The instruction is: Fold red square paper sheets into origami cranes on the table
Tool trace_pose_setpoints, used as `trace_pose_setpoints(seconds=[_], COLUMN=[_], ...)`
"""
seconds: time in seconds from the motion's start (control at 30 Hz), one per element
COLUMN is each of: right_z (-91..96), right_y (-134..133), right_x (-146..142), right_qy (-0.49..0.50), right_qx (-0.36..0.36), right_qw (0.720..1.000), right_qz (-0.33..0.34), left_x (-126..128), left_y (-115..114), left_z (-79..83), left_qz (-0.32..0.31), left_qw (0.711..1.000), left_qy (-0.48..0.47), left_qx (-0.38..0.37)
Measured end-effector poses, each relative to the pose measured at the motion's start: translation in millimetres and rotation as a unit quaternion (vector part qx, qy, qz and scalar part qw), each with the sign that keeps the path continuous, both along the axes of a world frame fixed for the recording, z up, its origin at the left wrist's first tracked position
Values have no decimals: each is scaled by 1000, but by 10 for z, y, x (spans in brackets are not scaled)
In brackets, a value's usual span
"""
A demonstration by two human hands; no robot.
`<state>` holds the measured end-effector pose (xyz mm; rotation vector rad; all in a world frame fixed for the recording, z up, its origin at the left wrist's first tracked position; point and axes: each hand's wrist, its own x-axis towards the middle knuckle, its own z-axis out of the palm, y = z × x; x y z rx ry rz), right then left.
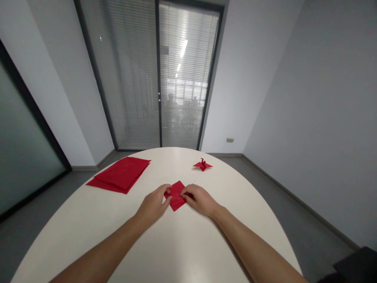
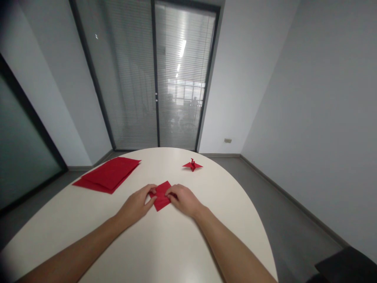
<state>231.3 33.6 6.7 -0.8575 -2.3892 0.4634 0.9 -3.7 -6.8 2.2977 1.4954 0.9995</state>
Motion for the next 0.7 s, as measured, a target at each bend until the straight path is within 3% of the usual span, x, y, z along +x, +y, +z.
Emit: trace_pose_setpoints(seconds=[0.4, 0.7], right_z=[60, 182], right_y=[-28, -161], right_x=[32, 1], right_qy=[-52, -72], right_qx=[79, 36], right_qw=[994, 992], right_qz=[49, 99], left_x=[-6, 21], left_y=[-54, -86], left_z=[88, 96], left_qz=[-48, -25], left_qw=[988, 986], left_qy=[135, 149], left_qx=[54, 65])
